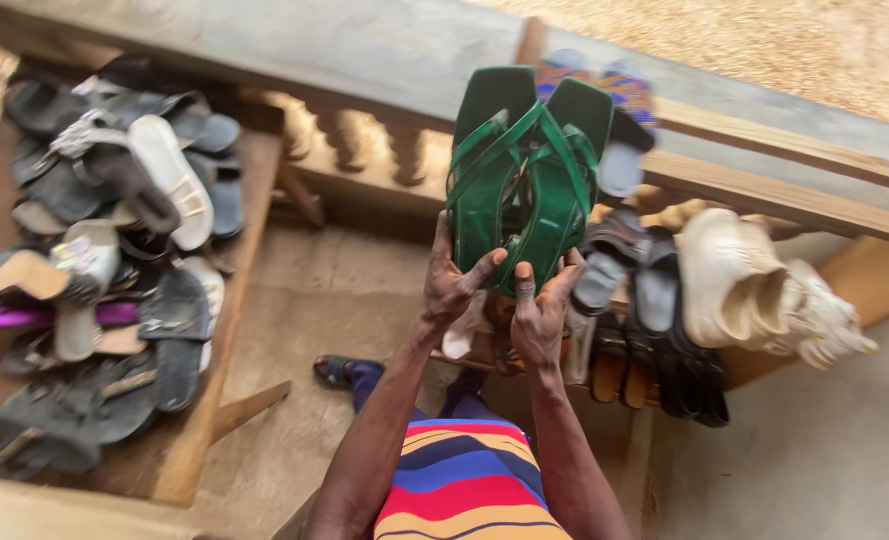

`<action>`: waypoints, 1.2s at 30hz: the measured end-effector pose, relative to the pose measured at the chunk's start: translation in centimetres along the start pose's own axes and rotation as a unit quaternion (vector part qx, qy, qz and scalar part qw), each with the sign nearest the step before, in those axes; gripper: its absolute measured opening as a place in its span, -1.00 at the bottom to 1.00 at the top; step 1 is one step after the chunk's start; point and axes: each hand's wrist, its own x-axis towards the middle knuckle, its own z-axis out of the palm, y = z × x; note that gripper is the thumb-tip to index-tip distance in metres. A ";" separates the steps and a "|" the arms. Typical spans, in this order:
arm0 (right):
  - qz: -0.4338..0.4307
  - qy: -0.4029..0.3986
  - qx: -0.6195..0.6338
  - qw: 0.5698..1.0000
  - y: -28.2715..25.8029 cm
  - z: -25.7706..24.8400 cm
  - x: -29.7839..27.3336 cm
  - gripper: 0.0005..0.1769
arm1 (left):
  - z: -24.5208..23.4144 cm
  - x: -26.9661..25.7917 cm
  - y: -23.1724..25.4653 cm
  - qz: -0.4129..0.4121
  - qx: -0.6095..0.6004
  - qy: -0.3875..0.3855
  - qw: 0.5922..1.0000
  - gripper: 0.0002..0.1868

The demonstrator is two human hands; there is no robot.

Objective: The person picks up various shoes and sandals from a cluttered wooden table and places them onto a multi-tiered wooden shoe rack. They handle sneakers, sandals, and flip-flops one at a time, arranging them on the shelves.

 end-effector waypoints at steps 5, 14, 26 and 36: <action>0.015 0.026 0.001 1.000 -0.5 -9.9 1.6 -0.35 | 9.4 1.0 -3.2 0.022 0.099 -0.030 0.994 -0.25; 0.098 0.072 0.053 0.991 0.8 -21.6 7.8 -0.38 | 21.1 5.7 -8.5 -0.010 0.217 -0.061 0.974 -0.45; 0.060 -0.001 -0.117 0.991 9.2 -27.7 18.0 -0.58 | 23.8 15.3 -17.0 -0.022 0.595 0.052 0.801 -0.60; 0.097 0.023 0.008 0.995 12.8 -27.7 19.4 -0.43 | 23.9 16.6 -16.2 0.032 0.573 0.036 0.818 -0.44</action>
